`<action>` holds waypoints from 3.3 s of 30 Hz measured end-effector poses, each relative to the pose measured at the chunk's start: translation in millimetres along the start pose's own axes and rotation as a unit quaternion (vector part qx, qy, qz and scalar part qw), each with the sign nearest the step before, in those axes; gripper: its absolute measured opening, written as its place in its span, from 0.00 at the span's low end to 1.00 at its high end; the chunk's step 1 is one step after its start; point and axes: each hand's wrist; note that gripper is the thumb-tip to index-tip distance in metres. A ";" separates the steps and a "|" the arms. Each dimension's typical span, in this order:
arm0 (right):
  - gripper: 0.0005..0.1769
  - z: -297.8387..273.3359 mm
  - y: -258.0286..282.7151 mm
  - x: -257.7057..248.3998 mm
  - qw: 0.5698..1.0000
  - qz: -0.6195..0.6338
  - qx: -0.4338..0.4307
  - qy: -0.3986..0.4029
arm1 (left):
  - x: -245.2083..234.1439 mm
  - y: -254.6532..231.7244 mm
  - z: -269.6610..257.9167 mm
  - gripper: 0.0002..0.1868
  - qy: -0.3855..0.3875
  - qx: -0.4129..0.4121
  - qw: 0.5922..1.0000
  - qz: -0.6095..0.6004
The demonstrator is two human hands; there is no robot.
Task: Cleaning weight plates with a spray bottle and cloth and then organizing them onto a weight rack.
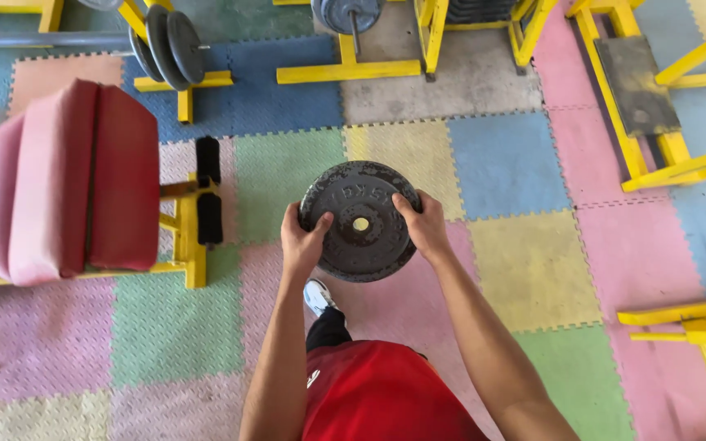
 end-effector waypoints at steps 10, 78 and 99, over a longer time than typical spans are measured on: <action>0.21 101.2 74.7 98.7 0.999 0.028 -0.038 0.022 | -53.4 13.9 147.7 0.25 -0.007 0.016 0.999 0.029; 0.20 909.7 464.0 463.5 0.982 0.185 0.041 0.018 | -36.0 149.1 1123.9 0.26 0.062 -0.014 0.995 0.077; 0.27 1084.4 570.6 496.7 0.996 0.057 -0.010 -0.068 | 16.9 173.2 1375.7 0.23 0.105 -0.043 0.994 0.002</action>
Point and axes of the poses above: each hand's wrist, its own z-axis towards the middle knuckle, its own x-axis out of the palm, y = z × x, and after that the axes turned 10 degrees about x, right-handed
